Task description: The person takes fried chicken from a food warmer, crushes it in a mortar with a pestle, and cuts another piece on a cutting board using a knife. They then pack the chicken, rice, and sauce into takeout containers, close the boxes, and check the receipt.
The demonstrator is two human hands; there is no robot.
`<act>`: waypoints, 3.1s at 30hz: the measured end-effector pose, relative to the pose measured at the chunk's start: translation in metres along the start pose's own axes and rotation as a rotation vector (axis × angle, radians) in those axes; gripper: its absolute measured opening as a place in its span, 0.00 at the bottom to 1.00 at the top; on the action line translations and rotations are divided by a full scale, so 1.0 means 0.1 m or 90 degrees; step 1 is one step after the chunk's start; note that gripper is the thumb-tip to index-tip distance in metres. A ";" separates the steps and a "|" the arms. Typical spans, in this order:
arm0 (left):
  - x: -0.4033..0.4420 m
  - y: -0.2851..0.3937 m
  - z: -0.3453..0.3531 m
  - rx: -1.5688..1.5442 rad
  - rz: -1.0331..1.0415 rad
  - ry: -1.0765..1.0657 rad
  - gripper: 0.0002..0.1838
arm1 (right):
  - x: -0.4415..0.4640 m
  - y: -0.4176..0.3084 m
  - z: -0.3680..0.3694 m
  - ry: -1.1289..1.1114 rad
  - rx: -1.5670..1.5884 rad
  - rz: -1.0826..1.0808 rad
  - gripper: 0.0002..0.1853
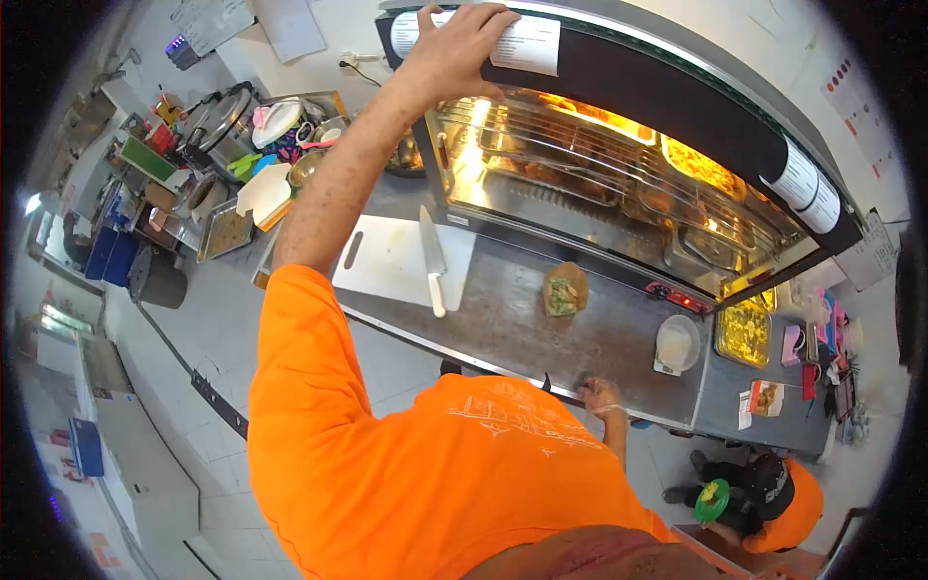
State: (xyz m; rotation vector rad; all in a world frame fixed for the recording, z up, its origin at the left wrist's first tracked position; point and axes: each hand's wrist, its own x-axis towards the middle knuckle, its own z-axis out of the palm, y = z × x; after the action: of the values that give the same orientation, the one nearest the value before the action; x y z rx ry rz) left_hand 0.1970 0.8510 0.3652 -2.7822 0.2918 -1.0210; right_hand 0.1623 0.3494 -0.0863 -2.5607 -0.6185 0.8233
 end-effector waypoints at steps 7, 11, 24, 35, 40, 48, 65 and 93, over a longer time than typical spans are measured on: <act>-0.70 -0.15 0.60 -0.083 -0.040 0.346 0.53 | 0.18 -1.11 0.00 0.137 0.157 0.022 0.22; -1.68 0.33 1.84 -0.292 -0.459 0.388 0.52 | 0.23 -1.58 0.17 0.156 0.231 0.059 0.22; -1.77 1.03 2.47 -0.633 -0.473 0.062 0.57 | 0.12 -1.93 0.32 0.152 0.107 0.014 0.21; -2.93 0.84 2.44 -0.585 -0.503 0.013 0.50 | 1.62 -3.07 -1.63 0.520 0.021 -0.285 0.16; -4.04 0.88 2.20 -0.573 -0.704 -0.089 0.45 | 2.39 -3.27 -1.76 0.527 -0.332 -0.051 0.30; -5.69 1.35 1.71 -0.589 -1.008 0.014 0.43 | 3.06 -3.44 -2.16 0.585 -0.124 0.037 0.32; -6.26 0.19 1.58 -0.567 -1.121 0.087 0.36 | 2.66 -3.44 -0.83 0.192 1.121 -0.186 0.16; -8.56 -1.78 1.14 -0.388 -1.250 -0.075 0.25 | 6.04 -7.00 0.61 0.193 -0.032 0.078 0.38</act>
State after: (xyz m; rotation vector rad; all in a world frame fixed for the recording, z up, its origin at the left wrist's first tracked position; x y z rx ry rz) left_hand -0.3459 1.2367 -0.2120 -2.7822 -2.9257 -0.8027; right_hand 0.3641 1.2533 -0.0721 -2.7161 -0.3955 0.4464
